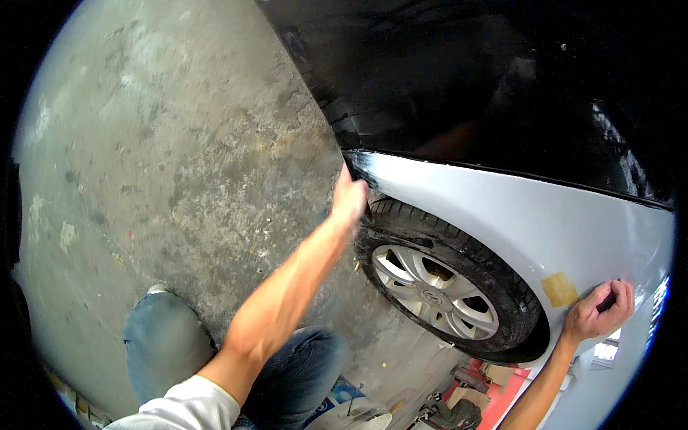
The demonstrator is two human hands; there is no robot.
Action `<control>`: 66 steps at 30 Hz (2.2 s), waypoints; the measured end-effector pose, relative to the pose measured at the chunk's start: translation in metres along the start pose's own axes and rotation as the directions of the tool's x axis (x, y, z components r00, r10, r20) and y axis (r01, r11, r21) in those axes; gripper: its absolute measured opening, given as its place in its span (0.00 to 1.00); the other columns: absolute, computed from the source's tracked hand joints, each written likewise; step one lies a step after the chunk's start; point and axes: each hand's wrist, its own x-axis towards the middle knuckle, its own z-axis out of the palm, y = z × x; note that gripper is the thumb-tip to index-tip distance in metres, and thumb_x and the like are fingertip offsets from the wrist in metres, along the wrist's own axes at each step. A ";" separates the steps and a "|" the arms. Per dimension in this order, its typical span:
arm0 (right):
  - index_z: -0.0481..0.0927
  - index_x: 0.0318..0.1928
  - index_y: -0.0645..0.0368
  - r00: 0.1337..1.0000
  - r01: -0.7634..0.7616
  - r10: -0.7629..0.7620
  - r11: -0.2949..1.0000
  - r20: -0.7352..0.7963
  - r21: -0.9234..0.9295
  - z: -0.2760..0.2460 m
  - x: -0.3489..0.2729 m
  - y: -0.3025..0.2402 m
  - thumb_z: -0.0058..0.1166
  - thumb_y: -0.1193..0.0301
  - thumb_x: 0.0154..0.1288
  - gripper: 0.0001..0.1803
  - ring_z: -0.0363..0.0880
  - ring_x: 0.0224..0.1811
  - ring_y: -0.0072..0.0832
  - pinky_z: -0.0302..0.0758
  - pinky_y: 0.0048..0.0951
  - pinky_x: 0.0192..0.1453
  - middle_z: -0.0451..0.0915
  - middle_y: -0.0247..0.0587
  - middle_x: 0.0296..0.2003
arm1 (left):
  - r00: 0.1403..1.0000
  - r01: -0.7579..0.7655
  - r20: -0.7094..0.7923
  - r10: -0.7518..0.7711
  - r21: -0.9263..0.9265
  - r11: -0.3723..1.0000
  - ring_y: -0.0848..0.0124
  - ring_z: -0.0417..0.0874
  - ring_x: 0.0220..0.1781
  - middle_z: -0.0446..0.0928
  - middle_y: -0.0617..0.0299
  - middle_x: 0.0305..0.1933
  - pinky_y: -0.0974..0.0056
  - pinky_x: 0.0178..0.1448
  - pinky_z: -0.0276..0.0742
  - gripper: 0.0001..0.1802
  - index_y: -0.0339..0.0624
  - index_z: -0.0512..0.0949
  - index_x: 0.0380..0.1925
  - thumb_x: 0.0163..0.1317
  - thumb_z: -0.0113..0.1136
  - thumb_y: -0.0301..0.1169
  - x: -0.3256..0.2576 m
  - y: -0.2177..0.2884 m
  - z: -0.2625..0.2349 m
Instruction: The person kneels beside a white car and uses a sanding block to sand the front wheel arch and the area around the tire. They repeatedly dip the sanding block into a bucket of water and continue sanding the car's bodywork.
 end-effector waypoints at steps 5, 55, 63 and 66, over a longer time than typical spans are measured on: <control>0.80 0.46 0.63 0.999 0.039 -0.038 0.999 -0.023 0.039 0.003 0.011 -0.004 0.56 0.80 0.70 0.06 0.78 0.54 0.42 0.74 0.40 0.61 0.80 0.49 0.51 | 0.995 -0.015 -0.094 0.025 0.101 0.995 0.50 0.78 0.68 0.78 0.45 0.67 0.52 0.73 0.69 0.40 0.57 0.65 0.77 0.61 0.43 0.23 0.019 -0.007 -0.016; 0.80 0.45 0.63 1.000 -0.003 0.003 0.999 -0.016 0.038 -0.003 0.006 -0.013 0.55 0.81 0.67 0.07 0.76 0.52 0.41 0.74 0.39 0.58 0.78 0.49 0.49 | 0.945 -0.158 -0.281 0.169 0.061 0.986 0.50 0.70 0.76 0.68 0.38 0.75 0.58 0.79 0.61 0.34 0.36 0.58 0.78 0.71 0.40 0.26 -0.037 0.014 0.028; 0.79 0.45 0.63 1.000 0.004 -0.003 0.999 -0.021 0.038 -0.001 0.008 -0.013 0.54 0.81 0.67 0.07 0.76 0.52 0.40 0.74 0.39 0.58 0.78 0.49 0.49 | 0.965 -0.098 -0.236 0.116 0.087 0.991 0.46 0.59 0.82 0.57 0.33 0.79 0.56 0.84 0.52 0.36 0.31 0.52 0.79 0.70 0.40 0.23 -0.017 0.029 0.021; 0.79 0.45 0.63 1.000 -0.016 0.018 0.998 -0.024 0.057 0.002 0.005 -0.013 0.54 0.82 0.67 0.08 0.75 0.52 0.40 0.74 0.38 0.59 0.78 0.49 0.49 | 0.887 -0.309 -0.237 0.396 0.333 0.891 0.47 0.61 0.81 0.59 0.33 0.78 0.57 0.83 0.54 0.36 0.33 0.52 0.79 0.70 0.40 0.23 -0.036 -0.002 0.030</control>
